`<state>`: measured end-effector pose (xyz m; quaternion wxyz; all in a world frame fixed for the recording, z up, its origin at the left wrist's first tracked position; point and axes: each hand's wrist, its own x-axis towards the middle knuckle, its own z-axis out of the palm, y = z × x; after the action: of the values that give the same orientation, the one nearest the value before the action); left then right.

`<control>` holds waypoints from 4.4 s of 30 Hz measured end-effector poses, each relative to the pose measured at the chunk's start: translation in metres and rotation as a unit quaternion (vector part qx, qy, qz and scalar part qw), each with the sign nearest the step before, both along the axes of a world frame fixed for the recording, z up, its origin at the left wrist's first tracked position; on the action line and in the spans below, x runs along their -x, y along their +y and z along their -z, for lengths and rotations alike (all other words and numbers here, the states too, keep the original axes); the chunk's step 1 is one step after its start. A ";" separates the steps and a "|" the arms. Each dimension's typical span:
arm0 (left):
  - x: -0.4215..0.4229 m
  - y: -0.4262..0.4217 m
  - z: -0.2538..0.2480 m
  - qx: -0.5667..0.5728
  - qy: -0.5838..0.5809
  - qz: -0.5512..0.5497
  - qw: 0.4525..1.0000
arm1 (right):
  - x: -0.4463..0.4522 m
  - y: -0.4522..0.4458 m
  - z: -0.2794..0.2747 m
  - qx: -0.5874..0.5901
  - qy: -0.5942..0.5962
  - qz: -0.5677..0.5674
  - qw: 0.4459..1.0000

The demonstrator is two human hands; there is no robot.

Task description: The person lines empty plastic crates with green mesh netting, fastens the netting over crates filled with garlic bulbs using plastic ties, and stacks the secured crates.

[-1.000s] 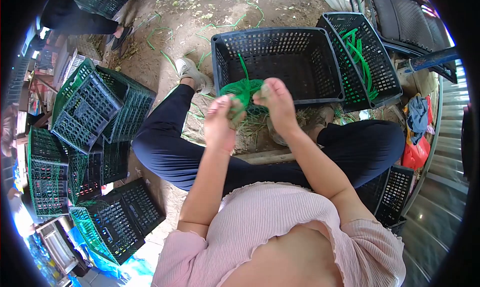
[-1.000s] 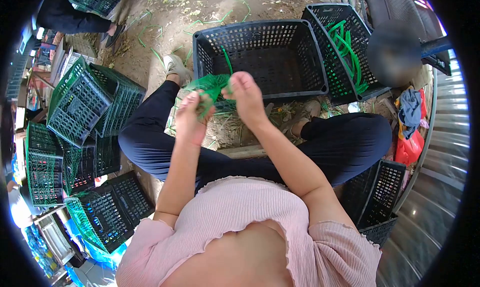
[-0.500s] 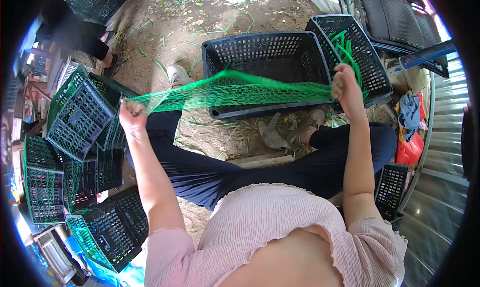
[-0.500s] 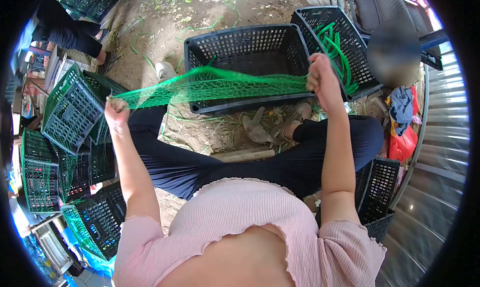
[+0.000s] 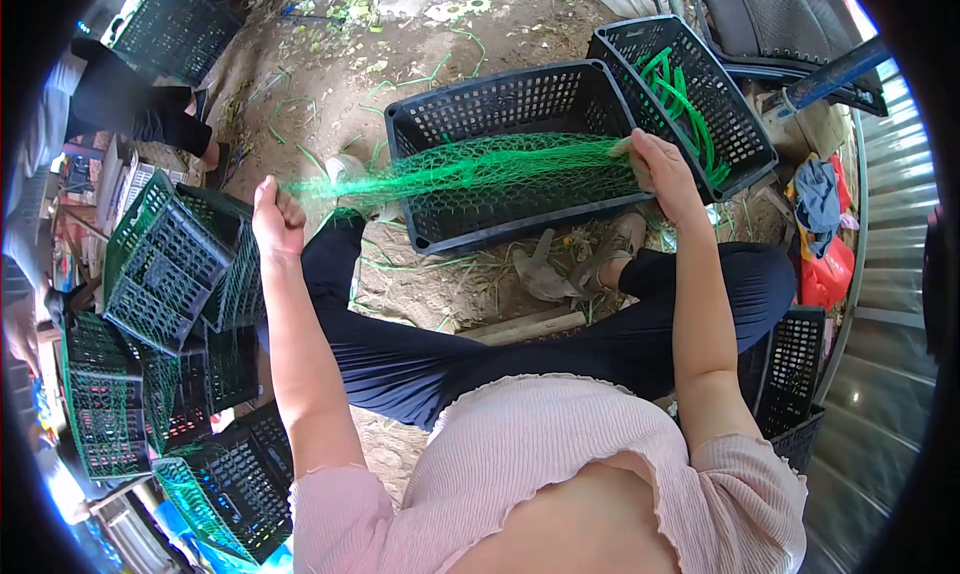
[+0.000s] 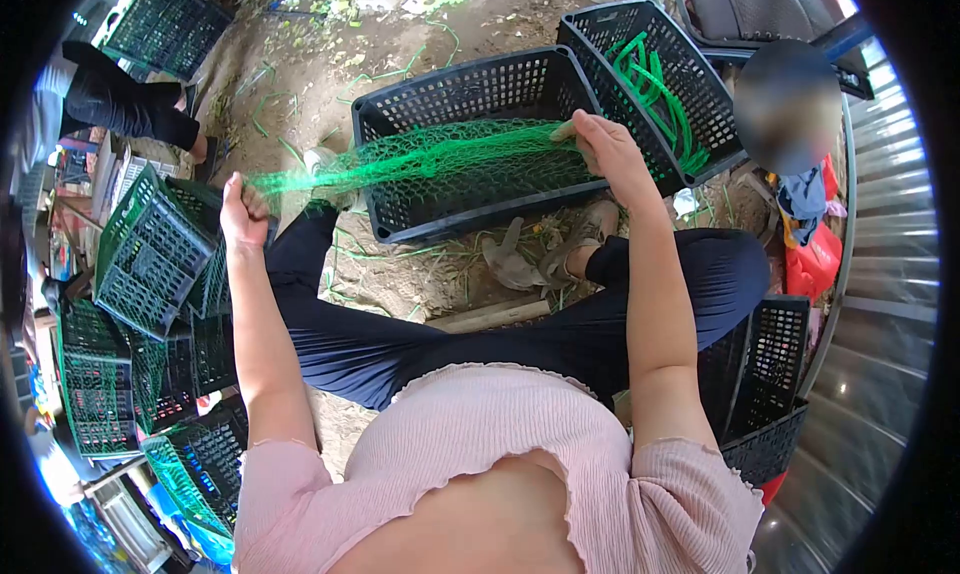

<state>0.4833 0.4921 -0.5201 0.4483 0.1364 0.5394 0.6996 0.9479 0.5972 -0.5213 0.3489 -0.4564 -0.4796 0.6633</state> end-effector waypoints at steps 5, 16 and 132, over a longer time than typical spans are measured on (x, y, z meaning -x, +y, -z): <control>-0.066 0.000 -0.027 0.075 0.042 0.012 0.996 | 0.024 -0.001 0.020 -0.122 -0.185 -0.055 0.974; -0.194 0.018 -0.006 -0.002 0.221 0.018 0.975 | 0.126 -0.082 -0.045 -0.442 -0.132 -0.073 0.884; -0.041 0.044 0.072 0.341 0.369 0.261 0.824 | -0.094 0.110 0.133 0.086 -0.218 0.303 0.924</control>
<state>0.5242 0.5366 -0.5920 0.3997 0.3586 0.8130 0.2250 1.0417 0.7076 -0.6542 0.3796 -0.7411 -0.3240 0.4490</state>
